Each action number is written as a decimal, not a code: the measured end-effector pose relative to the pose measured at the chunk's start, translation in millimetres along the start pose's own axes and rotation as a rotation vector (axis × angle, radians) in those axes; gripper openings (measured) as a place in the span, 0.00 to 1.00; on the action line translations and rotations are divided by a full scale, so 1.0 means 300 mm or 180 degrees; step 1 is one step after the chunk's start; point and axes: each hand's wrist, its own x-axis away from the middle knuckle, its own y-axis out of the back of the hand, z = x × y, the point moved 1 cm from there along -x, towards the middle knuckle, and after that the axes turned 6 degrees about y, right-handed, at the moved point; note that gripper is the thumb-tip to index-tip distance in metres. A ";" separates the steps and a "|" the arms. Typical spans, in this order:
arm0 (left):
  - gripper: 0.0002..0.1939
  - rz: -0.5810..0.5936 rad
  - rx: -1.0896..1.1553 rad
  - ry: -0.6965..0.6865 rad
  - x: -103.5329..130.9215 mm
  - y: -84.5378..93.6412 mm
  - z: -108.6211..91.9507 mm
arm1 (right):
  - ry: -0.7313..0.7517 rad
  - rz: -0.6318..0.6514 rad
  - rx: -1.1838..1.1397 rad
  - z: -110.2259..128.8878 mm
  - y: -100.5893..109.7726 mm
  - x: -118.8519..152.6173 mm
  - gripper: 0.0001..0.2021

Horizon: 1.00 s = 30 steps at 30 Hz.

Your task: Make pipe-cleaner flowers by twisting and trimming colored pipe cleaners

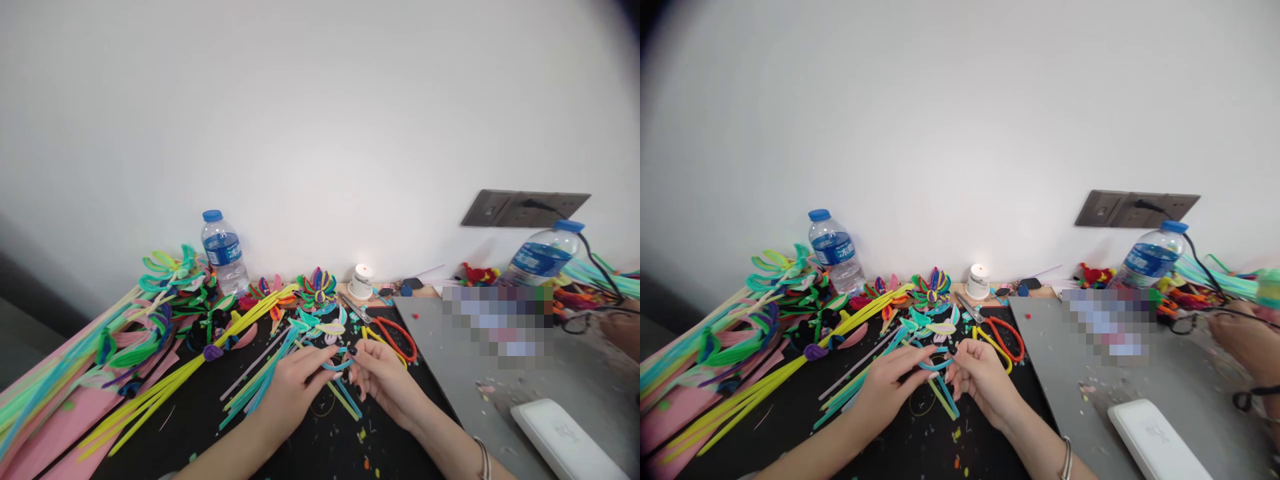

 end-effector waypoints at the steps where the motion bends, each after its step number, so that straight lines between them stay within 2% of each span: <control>1: 0.13 -0.0003 -0.0008 -0.0054 0.000 0.001 -0.003 | -0.0027 0.0021 -0.0056 0.000 -0.002 0.001 0.16; 7: 0.11 -0.0058 -0.0159 -0.0240 -0.002 0.009 -0.004 | -0.0158 0.0246 -0.0176 -0.005 -0.005 0.008 0.13; 14: 0.10 0.0001 0.0027 -0.0169 -0.002 0.015 -0.005 | -0.0069 0.0183 0.0040 -0.002 -0.006 0.006 0.15; 18: 0.10 -0.0081 0.0157 0.0164 -0.009 0.013 0.004 | 0.0050 0.0136 0.0188 0.001 -0.020 0.011 0.16; 23: 0.10 -0.0059 0.0439 0.0878 -0.017 0.008 0.011 | 0.0099 0.0124 0.0443 0.003 -0.022 0.012 0.18; 26: 0.08 0.0003 0.0680 0.1189 -0.017 0.007 0.012 | 0.0216 -0.0026 0.0825 0.002 -0.015 0.005 0.18; 30: 0.07 0.0095 0.1231 0.1569 -0.018 0.001 0.012 | 0.0626 -0.0257 0.1498 0.006 -0.006 0.000 0.18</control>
